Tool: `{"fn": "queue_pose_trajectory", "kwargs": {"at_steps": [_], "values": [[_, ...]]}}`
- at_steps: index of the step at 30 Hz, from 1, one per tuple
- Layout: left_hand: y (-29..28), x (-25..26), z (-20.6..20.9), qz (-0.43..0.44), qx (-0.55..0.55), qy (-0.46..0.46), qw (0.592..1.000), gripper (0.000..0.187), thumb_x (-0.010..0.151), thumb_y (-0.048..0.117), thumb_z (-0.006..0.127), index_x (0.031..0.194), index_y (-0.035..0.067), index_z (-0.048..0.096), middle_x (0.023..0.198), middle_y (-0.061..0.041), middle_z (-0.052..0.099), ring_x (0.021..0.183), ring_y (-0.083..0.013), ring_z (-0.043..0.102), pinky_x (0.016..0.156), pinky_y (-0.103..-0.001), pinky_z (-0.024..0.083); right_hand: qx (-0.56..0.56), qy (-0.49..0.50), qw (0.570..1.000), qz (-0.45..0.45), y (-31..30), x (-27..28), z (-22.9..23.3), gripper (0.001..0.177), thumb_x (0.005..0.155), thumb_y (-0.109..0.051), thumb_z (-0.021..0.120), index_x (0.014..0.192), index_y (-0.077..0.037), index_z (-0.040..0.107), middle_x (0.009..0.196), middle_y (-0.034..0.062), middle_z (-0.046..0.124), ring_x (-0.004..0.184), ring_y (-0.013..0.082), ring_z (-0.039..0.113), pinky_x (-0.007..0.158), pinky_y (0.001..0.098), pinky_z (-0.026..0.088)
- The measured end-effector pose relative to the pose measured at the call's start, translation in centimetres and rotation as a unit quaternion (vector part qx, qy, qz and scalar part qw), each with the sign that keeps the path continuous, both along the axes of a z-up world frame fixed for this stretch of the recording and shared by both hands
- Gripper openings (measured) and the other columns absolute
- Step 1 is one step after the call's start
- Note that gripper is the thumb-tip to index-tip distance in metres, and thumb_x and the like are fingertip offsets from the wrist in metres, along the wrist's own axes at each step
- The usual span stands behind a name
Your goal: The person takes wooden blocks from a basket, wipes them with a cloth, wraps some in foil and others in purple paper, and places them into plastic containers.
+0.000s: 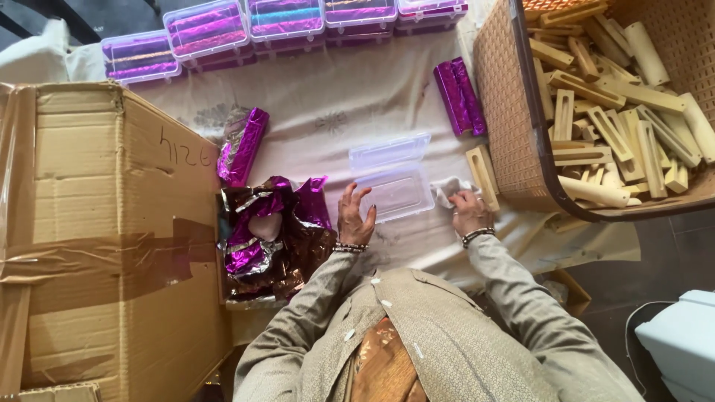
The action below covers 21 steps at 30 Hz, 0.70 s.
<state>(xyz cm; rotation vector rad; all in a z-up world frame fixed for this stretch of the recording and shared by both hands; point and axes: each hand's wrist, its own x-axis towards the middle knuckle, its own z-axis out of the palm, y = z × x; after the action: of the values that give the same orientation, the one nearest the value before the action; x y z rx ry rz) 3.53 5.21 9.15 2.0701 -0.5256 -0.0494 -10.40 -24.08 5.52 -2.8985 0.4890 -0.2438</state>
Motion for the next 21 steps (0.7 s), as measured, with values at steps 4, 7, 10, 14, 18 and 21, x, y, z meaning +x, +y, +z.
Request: {"fn": "queue_pose_trajectory", "kwargs": {"at_steps": [4,7,10,14,18,21], "values": [[0.4,0.4,0.8,0.004,-0.004,0.004,1.000,0.043,0.086,0.009,0.071,0.128,0.010,0.063,0.150,-0.019,0.046,0.134,-0.0348,0.049,0.112,-0.048,0.045,0.081,0.104,0.990,-0.058,-1.3,1.8,-0.3,0.021,0.086,-0.022,0.071,0.106,-0.017,0.076,0.113,0.0098,0.067,0.109,0.0321,0.062,0.100,0.0463,0.047],[0.5,0.3,1.3,0.004,-0.014,-0.010,1.000,0.042,0.086,0.008,0.072,0.128,0.009,0.064,0.149,-0.020,0.047,0.135,-0.0360,0.050,0.112,-0.048,0.046,0.076,0.018,0.995,-0.058,-4.2,5.2,-2.2,0.022,0.088,-0.027,0.077,0.104,-0.013,0.074,0.111,0.0116,0.067,0.108,0.0315,0.061,0.100,0.0479,0.046],[0.6,0.1,0.8,0.002,-0.016,0.011,1.000,0.041,0.087,0.009,0.072,0.127,0.010,0.064,0.151,-0.021,0.046,0.134,-0.0362,0.053,0.107,-0.047,0.051,0.058,-0.073,0.992,-0.083,-6.1,10.2,-0.6,0.029,0.088,-0.023,0.077,0.114,-0.012,0.071,0.119,0.0124,0.064,0.109,0.0318,0.061,0.096,0.0478,0.047],[0.9,-0.2,-0.3,-0.015,-0.002,-0.004,1.000,0.041,0.087,0.009,0.073,0.127,0.010,0.064,0.153,-0.022,0.044,0.134,-0.0385,0.053,0.103,-0.049,0.055,0.014,-0.151,0.983,-0.102,-7.9,15.4,0.7,0.048,0.085,-0.020,0.081,0.129,-0.011,0.063,0.126,0.0116,0.059,0.111,0.0355,0.060,0.095,0.0505,0.048],[1.2,-0.4,-0.1,-0.005,-0.004,0.014,1.000,0.039,0.087,0.009,0.072,0.125,0.011,0.065,0.154,-0.020,0.044,0.132,-0.0362,0.057,0.101,-0.048,0.058,0.014,-0.108,0.980,-0.163,-7.7,17.8,0.9,0.060,0.084,-0.027,0.085,0.135,-0.011,0.059,0.122,0.0140,0.057,0.106,0.0387,0.059,0.090,0.0526,0.049],[1.4,-0.5,-0.2,-0.005,-0.001,0.031,1.000,0.039,0.087,0.008,0.072,0.125,0.010,0.065,0.154,-0.020,0.042,0.132,-0.0378,0.055,0.094,-0.044,0.061,0.003,-0.021,0.977,-0.211,-6.3,18.2,3.0,0.065,0.082,-0.033,0.086,0.135,-0.012,0.057,0.116,0.0145,0.057,0.105,0.0384,0.060,0.088,0.0553,0.048]]}}
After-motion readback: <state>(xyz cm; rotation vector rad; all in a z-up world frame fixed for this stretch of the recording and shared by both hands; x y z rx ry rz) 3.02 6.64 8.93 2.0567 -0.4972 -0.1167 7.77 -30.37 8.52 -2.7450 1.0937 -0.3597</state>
